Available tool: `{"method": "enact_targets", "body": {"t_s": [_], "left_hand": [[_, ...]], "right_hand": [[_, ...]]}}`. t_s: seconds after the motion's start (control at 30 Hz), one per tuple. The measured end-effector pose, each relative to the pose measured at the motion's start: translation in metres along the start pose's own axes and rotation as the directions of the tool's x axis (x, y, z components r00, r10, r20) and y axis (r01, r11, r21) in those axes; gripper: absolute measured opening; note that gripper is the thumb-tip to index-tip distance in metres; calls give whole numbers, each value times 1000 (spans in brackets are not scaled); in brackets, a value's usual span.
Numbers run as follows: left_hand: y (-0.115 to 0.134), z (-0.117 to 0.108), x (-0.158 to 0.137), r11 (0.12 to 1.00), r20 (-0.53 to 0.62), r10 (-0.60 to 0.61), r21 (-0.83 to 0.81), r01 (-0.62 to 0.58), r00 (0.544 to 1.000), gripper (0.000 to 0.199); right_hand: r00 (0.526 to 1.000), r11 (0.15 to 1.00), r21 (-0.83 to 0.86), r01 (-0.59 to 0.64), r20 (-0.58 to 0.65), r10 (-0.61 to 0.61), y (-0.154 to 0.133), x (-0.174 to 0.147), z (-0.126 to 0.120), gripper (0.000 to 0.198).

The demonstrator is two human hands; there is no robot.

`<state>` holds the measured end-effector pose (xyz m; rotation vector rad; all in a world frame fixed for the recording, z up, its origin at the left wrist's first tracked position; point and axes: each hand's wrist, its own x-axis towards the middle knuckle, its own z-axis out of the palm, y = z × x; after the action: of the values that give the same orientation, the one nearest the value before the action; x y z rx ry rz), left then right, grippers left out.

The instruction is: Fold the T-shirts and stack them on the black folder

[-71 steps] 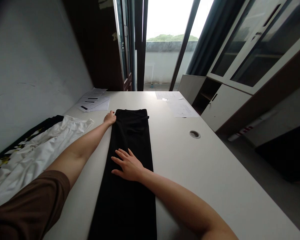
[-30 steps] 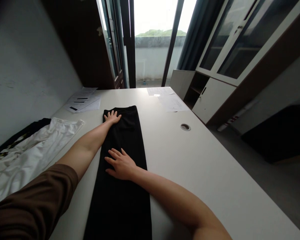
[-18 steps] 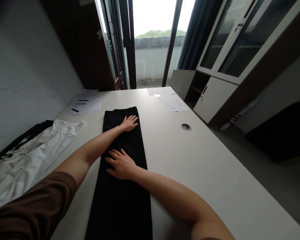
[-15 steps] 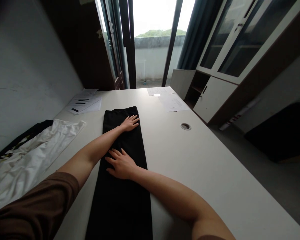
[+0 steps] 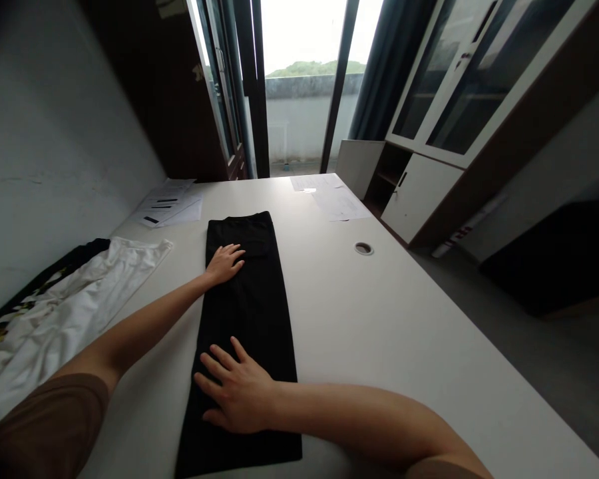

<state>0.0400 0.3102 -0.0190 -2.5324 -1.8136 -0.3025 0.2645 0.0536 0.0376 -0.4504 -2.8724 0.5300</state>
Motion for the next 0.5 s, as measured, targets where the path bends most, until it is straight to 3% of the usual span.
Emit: {"method": "enact_targets", "body": {"t_s": [0.13, 0.3, 0.4, 0.5], "left_hand": [[-23, 2, -40, 991, 19, -130, 19, 130, 991, 66], [-25, -1, -35, 990, 137, -139, 22, 137, 981, 73], [-21, -3, -22, 986, 155, -167, 18, 167, 974, 73], [-10, -3, -13, 979, 119, -204, 11, 204, 972, 71]], "right_hand": [[971, 965, -115, 236, -19, -240, -6, 3, 12, 55], [882, 856, -234, 461, 10, -472, -12, 12, 22, 49], [866, 840, -229, 492, 28, -500, -17, 21, 23, 49], [902, 885, -171, 432, 58, -429, -24, 30, 24, 51]]}}
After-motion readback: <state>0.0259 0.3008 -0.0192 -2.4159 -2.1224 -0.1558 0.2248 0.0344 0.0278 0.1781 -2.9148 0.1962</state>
